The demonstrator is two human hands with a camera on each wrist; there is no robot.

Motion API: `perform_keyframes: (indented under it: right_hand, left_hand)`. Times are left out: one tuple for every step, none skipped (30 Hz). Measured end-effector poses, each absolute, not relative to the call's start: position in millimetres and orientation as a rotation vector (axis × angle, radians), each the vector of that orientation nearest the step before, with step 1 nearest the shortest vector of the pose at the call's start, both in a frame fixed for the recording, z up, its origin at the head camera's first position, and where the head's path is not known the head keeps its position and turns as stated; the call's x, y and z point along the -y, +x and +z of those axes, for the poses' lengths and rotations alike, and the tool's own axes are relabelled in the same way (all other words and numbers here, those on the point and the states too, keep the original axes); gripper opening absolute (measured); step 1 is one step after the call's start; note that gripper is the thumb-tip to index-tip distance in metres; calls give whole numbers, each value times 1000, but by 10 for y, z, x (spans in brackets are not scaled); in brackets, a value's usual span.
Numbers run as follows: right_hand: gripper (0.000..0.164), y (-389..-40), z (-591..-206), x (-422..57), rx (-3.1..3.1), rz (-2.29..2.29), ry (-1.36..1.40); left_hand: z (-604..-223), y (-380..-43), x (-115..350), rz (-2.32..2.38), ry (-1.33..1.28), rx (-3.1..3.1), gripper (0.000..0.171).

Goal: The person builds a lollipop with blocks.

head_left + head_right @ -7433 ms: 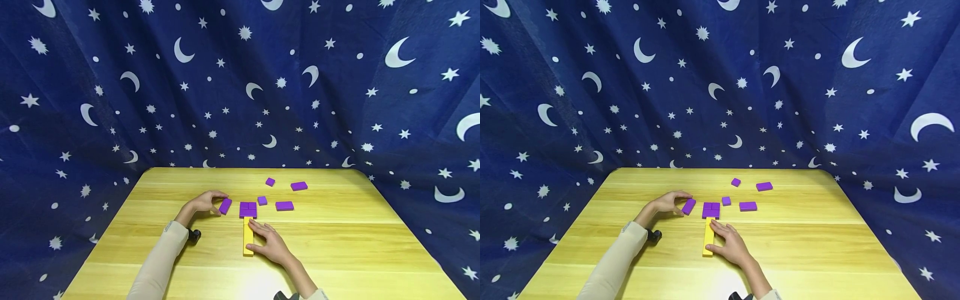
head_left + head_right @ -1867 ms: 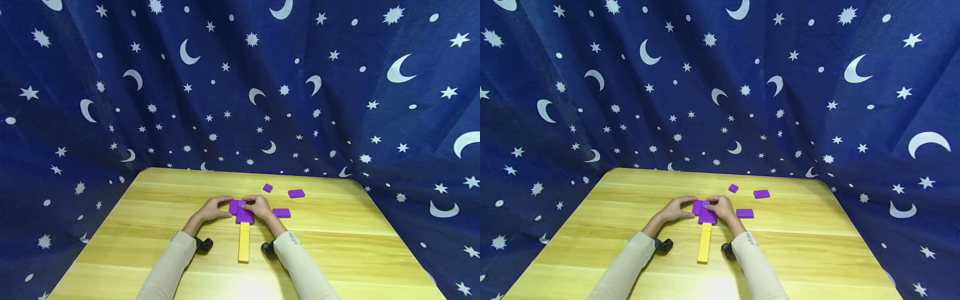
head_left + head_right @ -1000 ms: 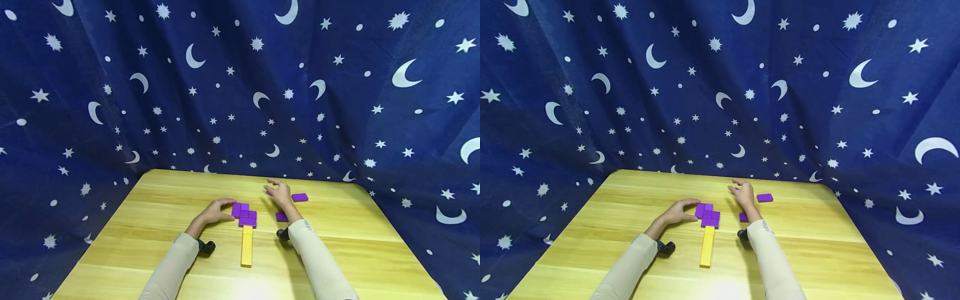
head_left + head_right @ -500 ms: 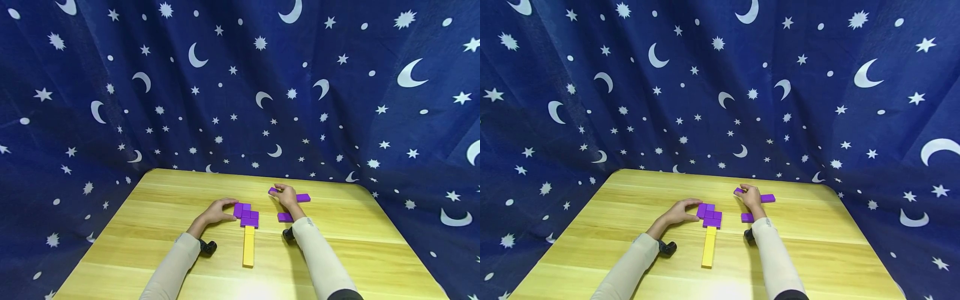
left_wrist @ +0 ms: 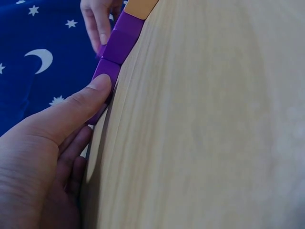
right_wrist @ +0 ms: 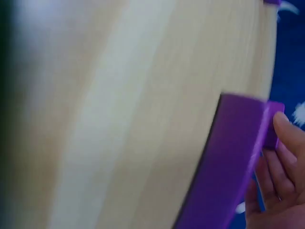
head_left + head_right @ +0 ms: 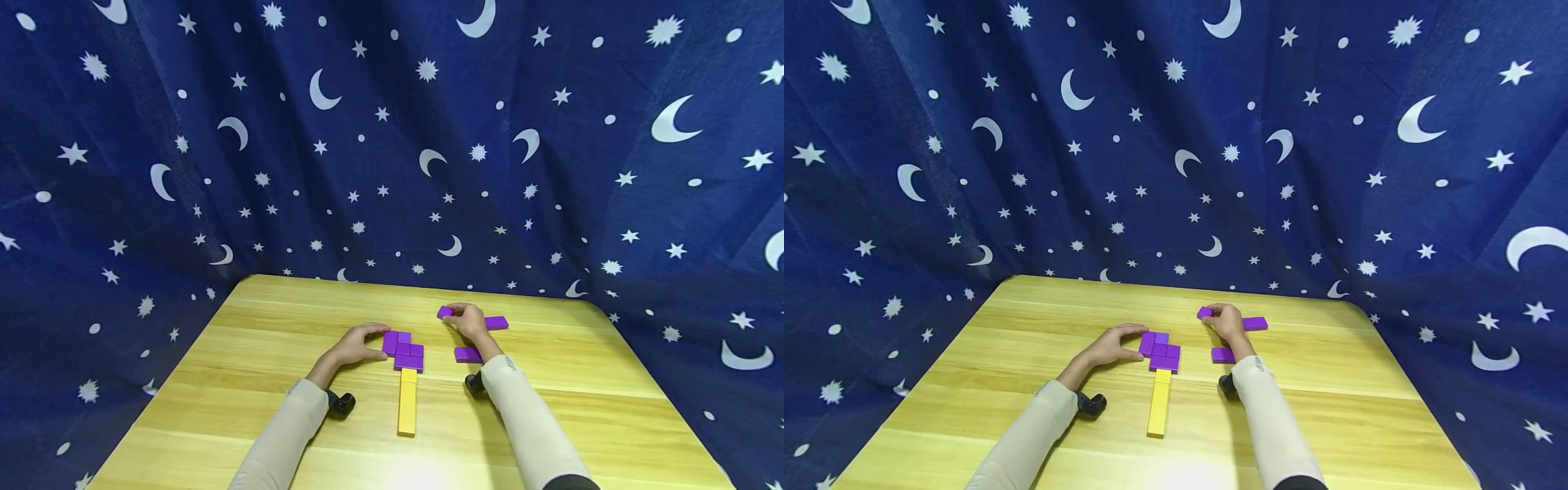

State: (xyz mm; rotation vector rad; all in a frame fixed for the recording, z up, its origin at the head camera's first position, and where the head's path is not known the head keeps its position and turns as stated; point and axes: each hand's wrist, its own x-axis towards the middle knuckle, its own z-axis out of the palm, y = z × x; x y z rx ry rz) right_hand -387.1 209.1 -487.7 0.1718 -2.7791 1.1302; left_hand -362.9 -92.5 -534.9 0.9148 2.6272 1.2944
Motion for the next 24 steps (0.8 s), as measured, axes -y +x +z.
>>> perform_keyframes:
  right_hand:
    - [34, -3875, -4890, -2080, 2784, 1123, 209]
    - [33, -3872, -4896, -2061, 2793, 1121, 245]
    - [33, -3863, -4897, -2036, 2803, 1123, 292]
    - [32, -3850, -4895, -2006, 2814, 1127, 338]
    - [32, -3831, -4890, -1974, 2823, 1132, 392]
    - [31, -3805, -4875, -1938, 2833, 1142, 438]
    - [31, -3778, -4861, -1904, 2841, 1153, 484]
    - [31, -3751, -4845, -1871, 2848, 1166, 523]
    - [31, -3725, -4834, -1843, 2854, 1169, 562]
    - [30, -3699, -4823, -1819, 2859, 1178, 589]
    - [30, -3674, -4812, -1799, 2865, 1179, 608]
    - [30, -3651, -4803, -1784, 2874, 1181, 621]
    - [30, -3630, -4797, -1773, 2880, 1177, 633]
    - [31, -3612, -4793, -1764, 2884, 1177, 649]
    - [30, -3598, -4796, -1761, 2886, 1173, 669]
    - [30, -3587, -4798, -1760, 2882, 1183, 691]
    - [31, -3583, -4809, -1760, 2879, 1191, 711]
    - [31, -3580, -4820, -1759, 2874, 1199, 728]
    - [30, -3576, -4832, -1758, 2869, 1212, 745]
    - [30, -3575, -4846, -1756, 2866, 1229, 756]
    - [30, -3572, -4858, -1754, 2865, 1239, 761]
    - [30, -3568, -4868, -1752, 2872, 1249, 757]
    - [30, -3565, -4879, -1748, 2882, 1248, 749]
    - [30, -3557, -4883, -1742, 2890, 1248, 746]
  left_hand:
    - [-5349, -3630, 922, 1298, 919, -2623, 65]
    - [-5351, -3634, 921, 1296, 914, -2621, 65]
    - [-5351, -3636, 920, 1296, 915, -2618, 65]
    - [-5351, -3638, 919, 1298, 920, -2616, 65]
    - [-5350, -3642, 920, 1295, 917, -2617, 65]
    - [-5350, -3646, 921, 1291, 913, -2619, 65]
    - [-5350, -3651, 922, 1288, 910, -2623, 65]
    - [-5349, -3656, 923, 1283, 902, -2626, 65]
    - [-5348, -3660, 923, 1285, 904, -2627, 64]
    - [-5347, -3662, 923, 1286, 907, -2628, 64]
    - [-5346, -3663, 923, 1285, 904, -2628, 64]
    - [-5345, -3663, 921, 1286, 908, -2628, 65]
    - [-5345, -3661, 920, 1287, 909, -2628, 65]
    - [-5345, -3658, 918, 1287, 910, -2627, 65]
    - [-5347, -3655, 917, 1292, 913, -2625, 65]
    - [-5346, -3651, 916, 1292, 908, -2624, 65]
    - [-5348, -3651, 915, 1287, 900, -2626, 65]
    - [-5351, -3651, 913, 1282, 892, -2628, 65]
    - [-5354, -3650, 913, 1281, 889, -2627, 65]
    - [-5355, -3649, 913, 1280, 892, -2627, 65]
    - [-5356, -3644, 914, 1283, 899, -2628, 65]
    - [-5357, -3641, 913, 1279, 905, -2633, 65]
    - [-5362, -3639, 913, 1276, 914, -2639, 65]
    - [-5367, -3635, 913, 1273, 938, -2647, 65]
